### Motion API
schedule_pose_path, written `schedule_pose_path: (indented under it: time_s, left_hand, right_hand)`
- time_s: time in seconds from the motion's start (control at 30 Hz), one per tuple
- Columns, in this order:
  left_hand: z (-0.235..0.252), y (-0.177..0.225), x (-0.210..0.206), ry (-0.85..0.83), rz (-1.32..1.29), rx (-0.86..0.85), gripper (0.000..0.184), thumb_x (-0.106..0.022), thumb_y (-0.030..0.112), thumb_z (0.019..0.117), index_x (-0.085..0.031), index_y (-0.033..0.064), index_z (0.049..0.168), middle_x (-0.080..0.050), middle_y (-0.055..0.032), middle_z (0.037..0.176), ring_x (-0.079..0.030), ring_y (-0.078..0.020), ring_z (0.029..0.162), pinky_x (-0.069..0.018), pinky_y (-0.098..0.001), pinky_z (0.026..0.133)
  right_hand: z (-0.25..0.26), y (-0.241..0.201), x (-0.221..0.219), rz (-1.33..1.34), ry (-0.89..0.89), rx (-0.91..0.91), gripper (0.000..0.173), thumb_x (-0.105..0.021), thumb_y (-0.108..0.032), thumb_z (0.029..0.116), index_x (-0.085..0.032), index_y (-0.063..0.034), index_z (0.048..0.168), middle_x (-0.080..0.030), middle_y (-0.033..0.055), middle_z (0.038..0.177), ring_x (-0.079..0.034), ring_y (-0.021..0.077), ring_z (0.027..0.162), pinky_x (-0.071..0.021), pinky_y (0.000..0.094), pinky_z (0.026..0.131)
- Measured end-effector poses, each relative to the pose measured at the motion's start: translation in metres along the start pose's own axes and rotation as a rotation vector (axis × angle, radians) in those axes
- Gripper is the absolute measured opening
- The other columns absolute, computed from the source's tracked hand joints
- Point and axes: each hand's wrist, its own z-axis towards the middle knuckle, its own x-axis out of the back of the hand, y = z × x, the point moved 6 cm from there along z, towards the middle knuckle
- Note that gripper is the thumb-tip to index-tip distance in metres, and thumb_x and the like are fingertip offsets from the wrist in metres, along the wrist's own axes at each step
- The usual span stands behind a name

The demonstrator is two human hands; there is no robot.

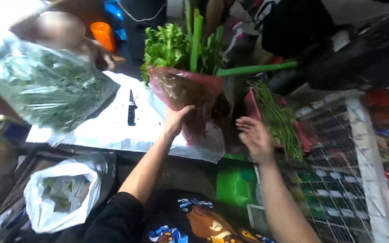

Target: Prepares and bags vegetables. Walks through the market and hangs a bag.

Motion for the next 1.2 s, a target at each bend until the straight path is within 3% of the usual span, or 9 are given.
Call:
schedule_pose_path:
  time_s: [0.13, 0.27, 0.37, 0.57, 0.7, 0.83, 0.97, 1.07, 1.2]
  left_hand:
    - [-0.041, 0.030, -0.001, 0.120, -0.053, -0.067, 0.051, -0.080, 0.009, 0.0797, -0.058, 0.0011, 0.125, -0.071, -0.0138, 0.110, -0.070, -0.0236, 0.102, -0.0590, -0.0462, 0.092]
    - [-0.104, 0.060, -0.005, 0.161, -0.030, -0.056, 0.039, -0.078, 0.016, 0.0806, -0.064, 0.0113, 0.116, -0.073, -0.0050, 0.101, -0.071, -0.0159, 0.090, -0.0613, -0.0391, 0.081]
    - [-0.160, 0.092, -0.001, 0.186, -0.057, -0.027, 0.029, -0.076, 0.013, 0.0788, -0.067, 0.0143, 0.107, -0.074, -0.0034, 0.091, -0.071, -0.0133, 0.080, -0.0614, -0.0345, 0.073]
    - [-0.258, 0.142, 0.046, 0.408, 0.039, -0.067, 0.048, -0.082, 0.044, 0.0787, -0.063, 0.0176, 0.114, -0.073, -0.0004, 0.090, -0.071, -0.0104, 0.079, -0.0618, -0.0314, 0.070]
    - [-0.330, 0.154, 0.062, 0.486, 0.249, -0.091, 0.066, -0.086, 0.030, 0.0765, -0.053, 0.0042, 0.127, -0.074, 0.0010, 0.098, -0.072, -0.0084, 0.089, -0.0618, -0.0312, 0.083]
    - [-0.411, 0.142, 0.109, 0.366, 0.431, -0.141, 0.100, -0.088, 0.065, 0.0611, -0.051, 0.0033, 0.131, -0.072, 0.0095, 0.113, -0.067, 0.0015, 0.104, -0.0573, -0.0246, 0.094]
    - [-0.467, 0.107, 0.169, 0.536, 0.143, -0.055, 0.091, -0.089, 0.067, 0.0550, -0.057, 0.0120, 0.120, -0.074, 0.0106, 0.100, -0.069, 0.0016, 0.091, -0.0593, -0.0224, 0.084]
    - [-0.465, 0.102, 0.208, 0.487, -0.172, -0.070, 0.040, -0.084, 0.058, 0.0717, -0.075, 0.0264, 0.096, -0.076, 0.0081, 0.084, -0.071, -0.0013, 0.075, -0.0601, -0.0233, 0.071]
    - [-0.443, 0.115, 0.229, 0.211, -0.344, -0.174, 0.031, -0.063, 0.057, 0.0943, -0.074, 0.0316, 0.110, -0.077, 0.0108, 0.099, -0.072, 0.0005, 0.090, -0.0607, -0.0228, 0.080]
  right_hand:
    - [-0.014, 0.077, -0.056, 0.069, -0.194, -0.205, 0.109, -0.083, -0.060, 0.0739, -0.039, 0.0037, 0.151, -0.053, 0.0192, 0.147, -0.054, 0.0232, 0.135, -0.0491, 0.0391, 0.111]
    - [-0.025, 0.062, -0.094, 0.192, -0.557, -0.201, 0.128, -0.095, -0.039, 0.0615, -0.024, -0.0005, 0.161, -0.036, 0.0184, 0.162, -0.038, 0.0234, 0.148, -0.0366, 0.0385, 0.121]
    - [-0.048, 0.034, -0.123, 0.358, -0.756, -0.083, 0.139, -0.099, -0.046, 0.0559, -0.020, 0.0005, 0.160, -0.048, 0.0138, 0.154, -0.051, 0.0138, 0.138, -0.0456, 0.0312, 0.116]
    - [-0.123, -0.059, -0.170, 0.585, -0.751, -0.097, 0.097, -0.094, -0.036, 0.0620, -0.050, 0.0098, 0.135, -0.070, 0.0025, 0.118, -0.064, -0.0045, 0.107, -0.0537, 0.0177, 0.096]
    - [-0.179, -0.092, -0.204, 0.596, -0.860, -0.174, 0.087, -0.093, -0.029, 0.0613, -0.054, 0.0101, 0.128, -0.071, 0.0022, 0.112, -0.064, -0.0046, 0.102, -0.0540, 0.0188, 0.094]
    - [-0.227, -0.141, -0.223, 0.661, -0.938, -0.158, 0.076, -0.093, -0.026, 0.0670, -0.059, 0.0057, 0.127, -0.072, -0.0036, 0.114, -0.063, -0.0080, 0.106, -0.0530, 0.0174, 0.097]
    - [-0.248, -0.186, -0.273, 0.491, -1.024, -0.216, 0.097, -0.090, -0.024, 0.0699, -0.040, 0.0047, 0.148, -0.066, 0.0100, 0.130, -0.064, 0.0072, 0.117, -0.0540, 0.0283, 0.103]
    - [-0.256, -0.206, -0.298, 0.406, -1.047, -0.170, 0.090, -0.083, -0.038, 0.0805, -0.041, 0.0022, 0.149, -0.065, 0.0133, 0.130, -0.063, 0.0097, 0.117, -0.0531, 0.0305, 0.103]
    - [-0.252, -0.205, -0.289, 0.426, -0.980, -0.159, 0.099, -0.077, -0.057, 0.0824, -0.033, -0.0146, 0.160, -0.059, 0.0075, 0.142, -0.062, 0.0122, 0.122, -0.0554, 0.0356, 0.102]
